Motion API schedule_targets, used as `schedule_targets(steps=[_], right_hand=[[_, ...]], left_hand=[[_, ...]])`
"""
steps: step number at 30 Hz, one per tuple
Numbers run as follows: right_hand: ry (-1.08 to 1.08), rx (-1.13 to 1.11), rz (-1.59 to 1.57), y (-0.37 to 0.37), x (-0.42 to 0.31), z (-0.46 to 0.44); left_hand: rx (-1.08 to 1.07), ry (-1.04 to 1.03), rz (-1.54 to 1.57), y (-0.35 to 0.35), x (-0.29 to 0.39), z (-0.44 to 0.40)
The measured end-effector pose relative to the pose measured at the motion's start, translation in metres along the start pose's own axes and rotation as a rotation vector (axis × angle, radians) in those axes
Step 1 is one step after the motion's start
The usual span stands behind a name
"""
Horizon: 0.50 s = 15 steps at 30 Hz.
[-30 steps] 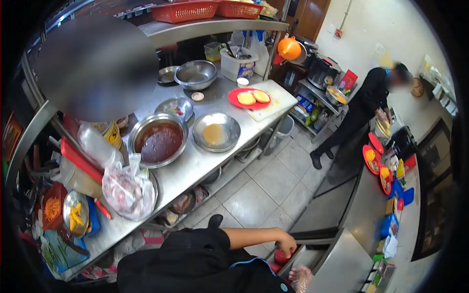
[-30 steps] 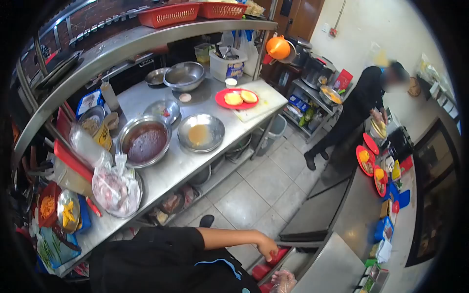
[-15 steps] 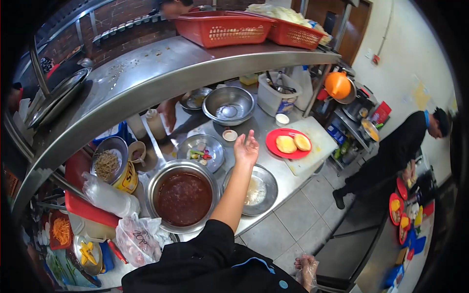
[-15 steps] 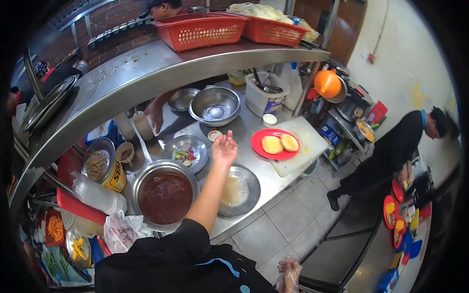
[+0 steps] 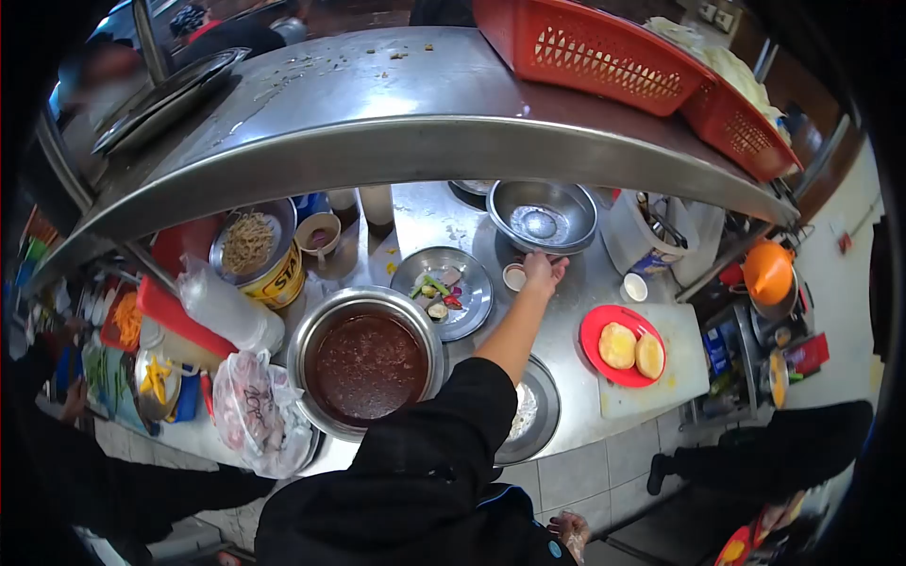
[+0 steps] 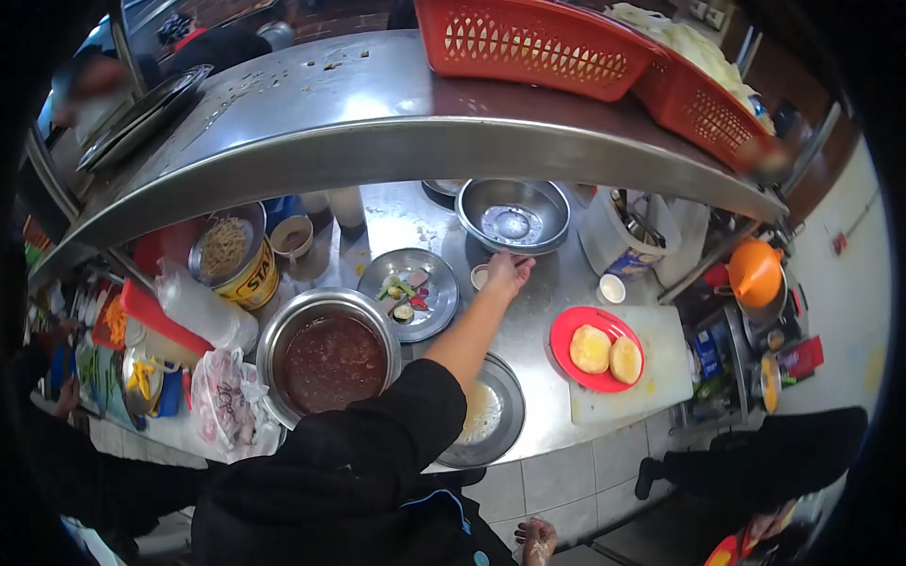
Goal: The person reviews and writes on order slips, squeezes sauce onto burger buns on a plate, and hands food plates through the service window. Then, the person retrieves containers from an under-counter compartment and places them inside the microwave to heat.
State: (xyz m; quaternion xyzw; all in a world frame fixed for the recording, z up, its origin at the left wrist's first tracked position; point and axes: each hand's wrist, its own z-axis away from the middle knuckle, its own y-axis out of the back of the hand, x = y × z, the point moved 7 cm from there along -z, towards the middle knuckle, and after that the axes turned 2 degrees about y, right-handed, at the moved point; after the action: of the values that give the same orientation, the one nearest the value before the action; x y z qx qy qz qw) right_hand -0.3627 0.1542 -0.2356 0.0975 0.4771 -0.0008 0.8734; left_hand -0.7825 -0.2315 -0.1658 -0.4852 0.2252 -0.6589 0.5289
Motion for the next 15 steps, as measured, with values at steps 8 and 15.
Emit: schedule_targets(steps=[8,15], right_hand=[[0.126,-0.122,0.096,0.026,-0.016,-0.082],[0.164,-0.124,0.101,0.033,-0.021,-0.101]], left_hand=[[0.110,-0.067,-0.168,-0.003,-0.064,0.019],[0.174,-0.017,-0.076,-0.009,-0.086,0.058]])
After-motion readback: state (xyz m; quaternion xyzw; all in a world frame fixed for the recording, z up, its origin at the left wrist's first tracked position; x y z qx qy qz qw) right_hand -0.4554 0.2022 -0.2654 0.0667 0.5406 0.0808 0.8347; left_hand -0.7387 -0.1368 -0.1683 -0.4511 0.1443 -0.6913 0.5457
